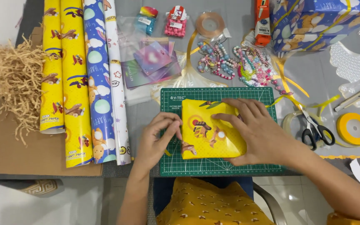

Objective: Tying a decorative yellow ribbon around a small yellow gift package on a workshop table.

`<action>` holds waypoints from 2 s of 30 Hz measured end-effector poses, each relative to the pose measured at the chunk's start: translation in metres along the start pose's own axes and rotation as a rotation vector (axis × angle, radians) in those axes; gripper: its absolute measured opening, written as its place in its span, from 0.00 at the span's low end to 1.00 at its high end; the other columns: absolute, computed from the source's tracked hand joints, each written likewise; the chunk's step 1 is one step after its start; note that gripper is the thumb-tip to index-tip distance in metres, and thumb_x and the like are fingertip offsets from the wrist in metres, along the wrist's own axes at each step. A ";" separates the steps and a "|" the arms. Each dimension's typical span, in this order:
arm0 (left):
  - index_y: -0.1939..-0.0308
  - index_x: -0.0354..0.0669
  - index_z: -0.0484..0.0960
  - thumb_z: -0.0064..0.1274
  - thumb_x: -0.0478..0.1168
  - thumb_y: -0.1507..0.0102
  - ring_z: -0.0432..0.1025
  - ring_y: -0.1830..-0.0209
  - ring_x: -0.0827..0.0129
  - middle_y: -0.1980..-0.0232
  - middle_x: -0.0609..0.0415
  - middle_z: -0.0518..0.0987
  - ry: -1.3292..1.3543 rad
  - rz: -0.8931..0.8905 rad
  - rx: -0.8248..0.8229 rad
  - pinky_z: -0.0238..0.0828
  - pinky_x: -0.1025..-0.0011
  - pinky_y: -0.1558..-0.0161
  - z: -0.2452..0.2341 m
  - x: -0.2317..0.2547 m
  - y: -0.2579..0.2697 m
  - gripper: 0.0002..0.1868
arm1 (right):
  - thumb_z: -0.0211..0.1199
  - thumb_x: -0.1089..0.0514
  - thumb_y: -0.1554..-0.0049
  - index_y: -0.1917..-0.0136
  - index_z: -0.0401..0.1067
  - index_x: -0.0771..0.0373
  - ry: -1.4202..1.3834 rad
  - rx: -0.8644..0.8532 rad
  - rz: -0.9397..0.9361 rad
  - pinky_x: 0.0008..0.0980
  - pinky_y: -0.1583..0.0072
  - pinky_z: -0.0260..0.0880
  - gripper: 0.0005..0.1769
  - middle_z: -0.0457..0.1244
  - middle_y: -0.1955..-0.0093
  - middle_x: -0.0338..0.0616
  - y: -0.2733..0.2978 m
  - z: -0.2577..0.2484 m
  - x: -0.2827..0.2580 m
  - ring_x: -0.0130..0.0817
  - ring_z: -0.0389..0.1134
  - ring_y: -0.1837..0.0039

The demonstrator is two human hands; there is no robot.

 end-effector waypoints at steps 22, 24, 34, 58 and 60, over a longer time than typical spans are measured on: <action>0.55 0.38 0.85 0.55 0.33 0.35 0.84 0.55 0.66 0.59 0.49 0.88 0.029 0.055 0.051 0.84 0.69 0.47 -0.020 0.017 0.002 0.07 | 0.67 0.44 0.42 0.50 0.70 0.55 -0.089 0.110 0.064 0.49 0.28 0.55 0.15 0.66 0.54 0.36 0.059 0.031 0.057 0.36 0.69 0.51; 0.37 0.40 0.71 0.56 0.37 0.35 0.82 0.55 0.71 0.56 0.51 0.88 0.019 0.066 -0.001 0.67 0.61 0.30 -0.018 0.029 -0.004 0.22 | 0.66 0.50 0.41 0.44 0.67 0.58 -0.030 0.141 0.118 0.42 0.44 0.68 0.17 0.66 0.56 0.39 0.067 0.036 0.057 0.41 0.68 0.52; 0.58 0.48 0.90 0.61 0.33 0.38 0.78 0.53 0.72 0.59 0.59 0.87 -0.063 0.130 -0.101 0.79 0.76 0.50 -0.012 0.062 -0.016 0.07 | 0.62 0.57 0.38 0.47 0.70 0.59 0.083 0.209 0.266 0.39 0.56 0.70 0.07 0.67 0.50 0.40 0.075 0.034 0.046 0.39 0.69 0.55; 0.59 0.53 0.85 0.56 0.47 0.35 0.80 0.58 0.74 0.56 0.66 0.86 -0.527 0.138 -0.674 0.72 0.71 0.60 0.076 0.043 -0.057 0.07 | 0.72 0.62 0.36 0.52 0.77 0.57 0.429 0.573 -0.121 0.31 0.55 0.62 0.05 0.68 0.59 0.38 0.070 -0.084 0.036 0.29 0.63 0.63; 0.58 0.55 0.85 0.55 0.48 0.35 0.78 0.58 0.75 0.57 0.67 0.86 -0.599 0.067 -0.647 0.71 0.71 0.59 0.075 0.041 -0.058 0.07 | 0.76 0.50 0.34 0.58 0.78 0.48 0.582 0.443 0.015 0.29 0.54 0.55 0.12 0.67 0.64 0.31 0.076 -0.083 0.067 0.26 0.65 0.61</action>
Point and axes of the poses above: each hand's wrist, its own y-axis away from the middle knuckle, its own z-axis out of the palm, x = y × z, the point moved 7 cm from there along -y, towards the middle knuckle
